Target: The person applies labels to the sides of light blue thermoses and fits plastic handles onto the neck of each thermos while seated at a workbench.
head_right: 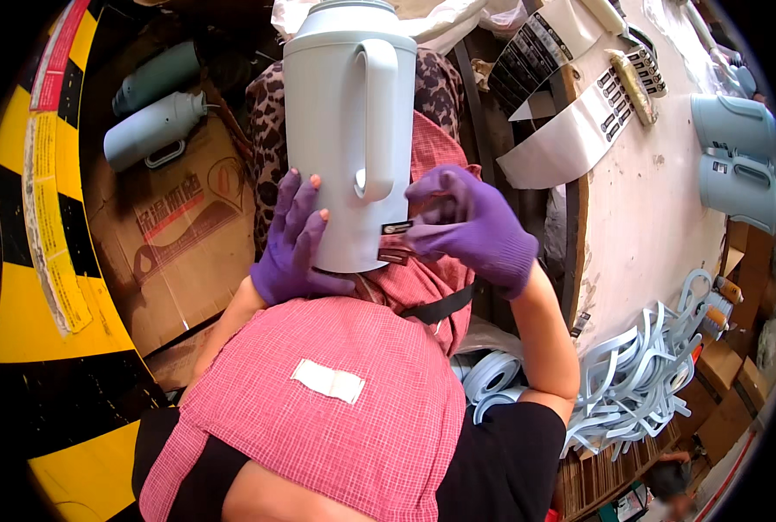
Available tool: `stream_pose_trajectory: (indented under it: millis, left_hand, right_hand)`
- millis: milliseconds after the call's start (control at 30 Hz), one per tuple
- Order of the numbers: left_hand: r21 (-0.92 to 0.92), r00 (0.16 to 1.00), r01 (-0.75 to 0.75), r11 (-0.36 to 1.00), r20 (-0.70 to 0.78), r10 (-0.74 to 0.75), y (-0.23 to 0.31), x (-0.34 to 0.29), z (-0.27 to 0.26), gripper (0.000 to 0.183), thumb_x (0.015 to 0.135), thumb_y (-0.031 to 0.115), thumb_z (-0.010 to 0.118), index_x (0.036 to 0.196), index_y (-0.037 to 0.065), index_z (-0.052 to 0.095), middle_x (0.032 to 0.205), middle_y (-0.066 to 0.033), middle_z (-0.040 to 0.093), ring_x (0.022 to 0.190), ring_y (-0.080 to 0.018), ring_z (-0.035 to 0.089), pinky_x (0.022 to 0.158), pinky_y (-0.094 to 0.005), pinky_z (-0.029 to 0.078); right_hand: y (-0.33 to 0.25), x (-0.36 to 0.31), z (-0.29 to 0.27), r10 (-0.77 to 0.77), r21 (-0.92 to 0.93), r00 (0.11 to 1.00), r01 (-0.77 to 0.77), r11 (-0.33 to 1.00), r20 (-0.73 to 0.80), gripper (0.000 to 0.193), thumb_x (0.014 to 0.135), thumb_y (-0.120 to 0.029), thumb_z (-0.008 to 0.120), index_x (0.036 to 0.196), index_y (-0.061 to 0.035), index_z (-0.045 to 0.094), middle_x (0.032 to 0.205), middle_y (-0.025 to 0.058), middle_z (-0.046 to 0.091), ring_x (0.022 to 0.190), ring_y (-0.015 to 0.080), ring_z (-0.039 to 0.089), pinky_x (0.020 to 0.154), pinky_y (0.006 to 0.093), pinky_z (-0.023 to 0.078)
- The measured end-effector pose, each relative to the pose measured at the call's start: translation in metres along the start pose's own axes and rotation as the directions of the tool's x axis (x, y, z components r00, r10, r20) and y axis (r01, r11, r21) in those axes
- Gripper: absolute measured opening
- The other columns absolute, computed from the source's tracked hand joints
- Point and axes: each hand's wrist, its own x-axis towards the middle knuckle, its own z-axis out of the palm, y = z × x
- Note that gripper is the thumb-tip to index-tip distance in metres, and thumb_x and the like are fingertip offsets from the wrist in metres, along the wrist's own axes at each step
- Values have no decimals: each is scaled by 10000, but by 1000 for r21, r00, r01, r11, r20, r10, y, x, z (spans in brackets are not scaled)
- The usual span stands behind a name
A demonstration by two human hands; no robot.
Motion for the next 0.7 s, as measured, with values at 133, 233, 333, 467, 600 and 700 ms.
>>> stream_pose_trajectory:
  millis: [133,233,333,467,600,700]
  left_hand:
    - [73,999,-30,997,-43,33,-8,-10,16,690,860,292,790,1440,149,443,1610,-268,359,1455,-539,348,1167,-641,340]
    - [65,997,-49,997,-56,53,-13,-11,15,628,881,193,766,1430,222,462,1618,-253,349,1456,-530,349,1162,-632,354]
    - [67,997,-48,997,-62,52,-12,-9,15,642,868,159,777,1423,303,488,1623,-234,343,1468,-518,337,1166,-626,356]
    - [116,991,-98,988,-82,108,-10,-5,17,583,886,211,798,1400,352,561,1622,-256,337,1496,-532,306,1196,-608,339]
    - [208,1000,-24,978,4,23,-6,-8,16,364,847,214,829,1169,361,746,1631,-232,330,1519,-526,253,1216,-593,317]
    - [238,998,-10,971,55,-3,-5,-12,11,321,822,219,847,1105,355,782,1637,-224,323,1533,-520,220,1224,-581,312]
  right_hand:
    - [18,21,13,54,-26,999,-54,998,3,315,880,44,770,1107,-10,558,878,120,720,757,164,724,634,270,571]
    - [25,28,13,71,12,997,-71,997,9,308,874,65,763,1090,-18,560,899,92,702,763,176,730,613,275,575]
    - [23,29,11,28,12,998,-29,1000,47,308,862,54,780,1073,-23,570,908,65,681,761,164,724,622,281,580]
    - [23,32,18,24,-76,998,-28,997,-52,304,842,31,806,1044,-27,586,903,37,670,777,134,703,647,278,580]
    - [37,31,28,-82,-169,986,56,984,-149,318,820,-22,839,1021,-27,593,890,35,671,792,121,684,702,288,576]
    - [45,32,19,-282,-590,932,100,801,-226,384,775,-111,889,997,-29,586,874,67,676,776,140,677,728,312,565]
